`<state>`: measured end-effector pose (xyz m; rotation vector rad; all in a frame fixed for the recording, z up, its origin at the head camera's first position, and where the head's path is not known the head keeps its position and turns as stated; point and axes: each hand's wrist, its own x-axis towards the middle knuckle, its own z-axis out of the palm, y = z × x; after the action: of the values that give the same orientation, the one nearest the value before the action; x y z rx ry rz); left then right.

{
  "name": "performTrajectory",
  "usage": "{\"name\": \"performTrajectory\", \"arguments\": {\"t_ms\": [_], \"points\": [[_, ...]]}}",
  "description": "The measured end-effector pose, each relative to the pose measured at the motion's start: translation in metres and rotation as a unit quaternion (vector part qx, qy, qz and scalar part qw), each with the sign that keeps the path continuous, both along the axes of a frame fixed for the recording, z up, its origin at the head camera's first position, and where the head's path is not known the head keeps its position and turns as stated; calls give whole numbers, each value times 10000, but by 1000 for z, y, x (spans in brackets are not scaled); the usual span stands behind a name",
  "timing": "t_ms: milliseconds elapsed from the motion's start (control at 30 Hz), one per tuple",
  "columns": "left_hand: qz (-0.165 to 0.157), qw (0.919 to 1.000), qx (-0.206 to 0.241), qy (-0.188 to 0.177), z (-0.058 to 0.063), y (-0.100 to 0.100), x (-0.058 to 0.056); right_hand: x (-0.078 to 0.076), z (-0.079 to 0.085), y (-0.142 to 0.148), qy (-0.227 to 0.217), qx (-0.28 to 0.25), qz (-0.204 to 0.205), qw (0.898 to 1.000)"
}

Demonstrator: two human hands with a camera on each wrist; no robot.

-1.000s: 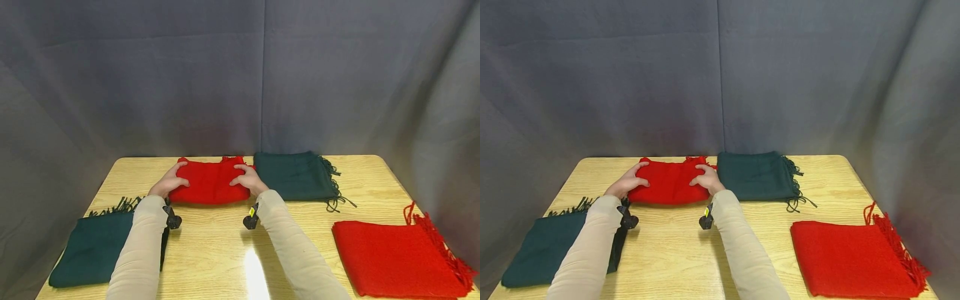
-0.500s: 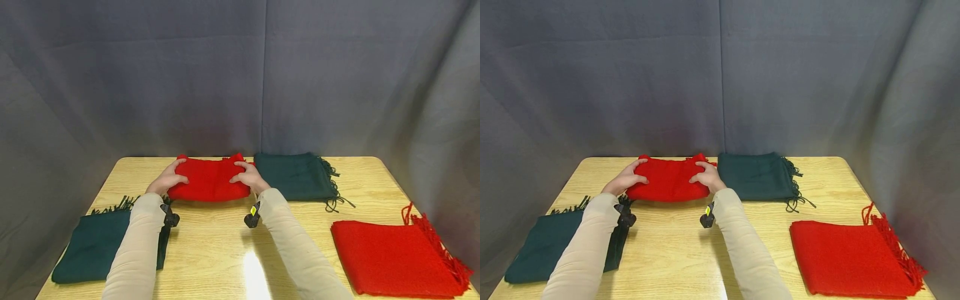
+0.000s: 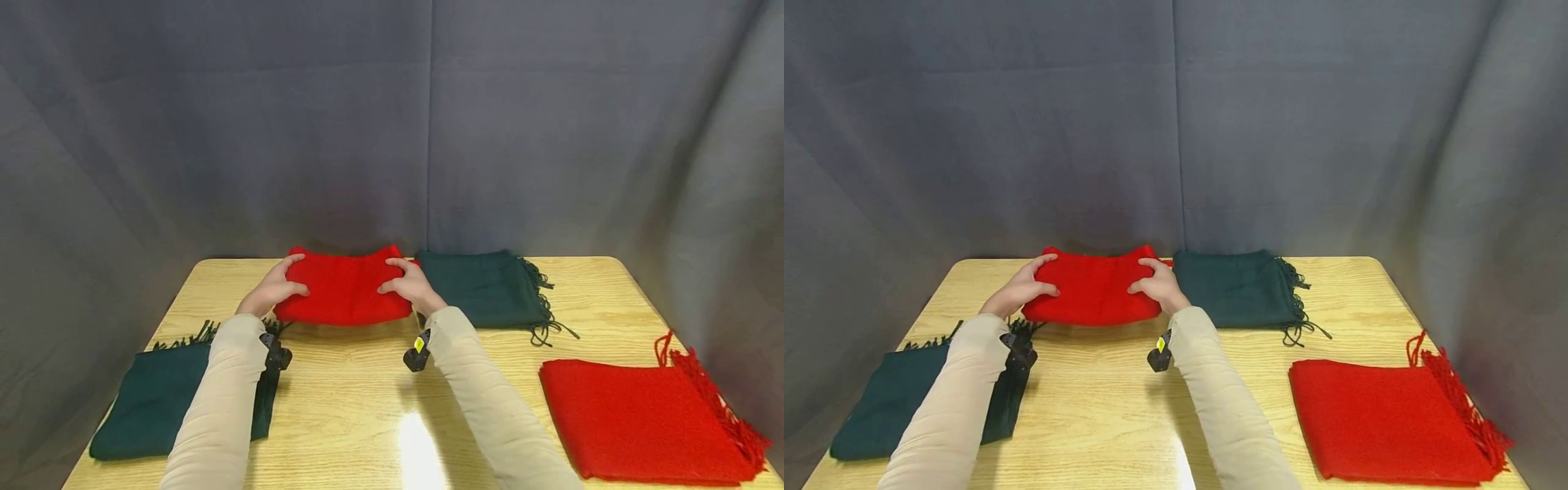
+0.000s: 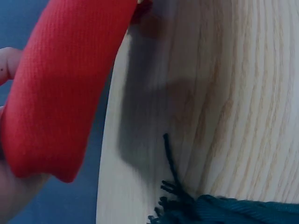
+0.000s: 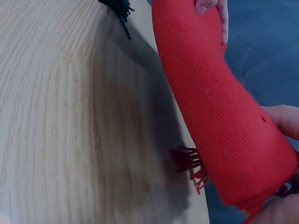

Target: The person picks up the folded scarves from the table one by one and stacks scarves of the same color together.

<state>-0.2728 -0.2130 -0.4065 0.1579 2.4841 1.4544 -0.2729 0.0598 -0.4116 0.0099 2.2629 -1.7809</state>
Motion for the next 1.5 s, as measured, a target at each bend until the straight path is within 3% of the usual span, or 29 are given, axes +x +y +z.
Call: {"name": "performTrajectory", "arguments": {"t_ms": [333, 533, 733, 1000, 1233, 1500], "points": [[-65, 9998, 78, 173, 20, -7, 1, -2, 16, -2, 291, 158, 35, 9994], [-72, 9999, 98, 10, 24, -5, 2, -2, 23, 2, 248, 219, 67, 9994], [-315, 9991, 28, 271, 30, 1, 1, 2, 33, 13, 393, 448, 50, 9982], [-409, 9988, 181, 216, 53, 12, 15, 8, 47, 20, 406, 373, 127, 9984], [-334, 9981, 207, 473, 44, 8, 13, 14, 55, 22, 505, 355, 119, 9980], [-174, 9975, 500, 468, 41, 7, 20, 23, 60, 23, 580, 328, 121, 9977]]}}
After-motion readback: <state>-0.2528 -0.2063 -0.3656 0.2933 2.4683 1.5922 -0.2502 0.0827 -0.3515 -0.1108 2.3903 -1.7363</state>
